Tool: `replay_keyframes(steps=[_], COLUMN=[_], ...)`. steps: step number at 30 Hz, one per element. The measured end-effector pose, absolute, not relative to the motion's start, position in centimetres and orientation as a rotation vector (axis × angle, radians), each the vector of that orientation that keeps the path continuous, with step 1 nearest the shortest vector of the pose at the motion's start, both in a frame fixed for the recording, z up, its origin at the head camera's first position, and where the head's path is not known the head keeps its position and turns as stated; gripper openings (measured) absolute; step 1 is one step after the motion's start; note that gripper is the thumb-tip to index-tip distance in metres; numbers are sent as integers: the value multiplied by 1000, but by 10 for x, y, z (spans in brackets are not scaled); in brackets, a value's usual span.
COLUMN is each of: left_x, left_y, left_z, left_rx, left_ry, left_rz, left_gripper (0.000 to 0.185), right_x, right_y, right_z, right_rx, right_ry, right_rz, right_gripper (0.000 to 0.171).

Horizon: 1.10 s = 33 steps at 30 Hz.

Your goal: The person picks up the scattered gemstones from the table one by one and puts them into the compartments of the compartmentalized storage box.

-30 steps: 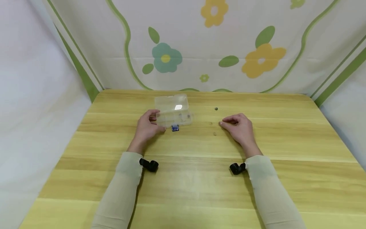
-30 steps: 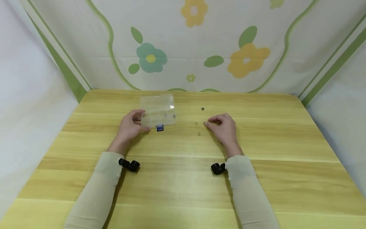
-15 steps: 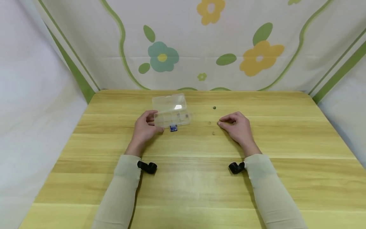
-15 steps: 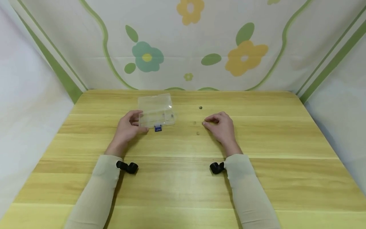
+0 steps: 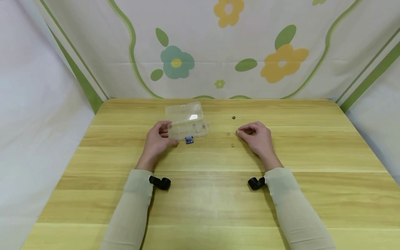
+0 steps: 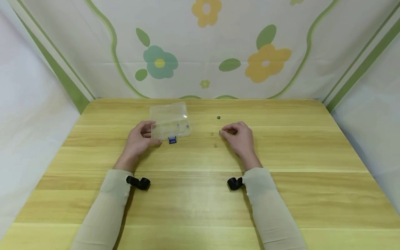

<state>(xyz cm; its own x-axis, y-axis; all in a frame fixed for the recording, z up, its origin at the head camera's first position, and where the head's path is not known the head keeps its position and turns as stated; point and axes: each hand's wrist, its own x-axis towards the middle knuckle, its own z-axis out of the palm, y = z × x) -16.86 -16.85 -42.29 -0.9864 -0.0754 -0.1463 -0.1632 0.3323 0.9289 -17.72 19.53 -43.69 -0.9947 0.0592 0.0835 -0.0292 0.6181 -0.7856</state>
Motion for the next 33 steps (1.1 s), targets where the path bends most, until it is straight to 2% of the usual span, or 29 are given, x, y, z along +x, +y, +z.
replay_keyframes(steps=[8,33], left_x=[-168,-169], left_y=[-169,-172], left_z=[-426,-430], left_rx=[-217,-223], left_ry=[2507,2512], left_rz=[1760,1735], left_gripper=[81,82], right_x=[-174,-173], right_y=[176,61], right_z=[-431,-427], right_rx=[3,259], right_ry=[-2645,-2656], right_rz=[1415,1445], right_gripper=[21,14])
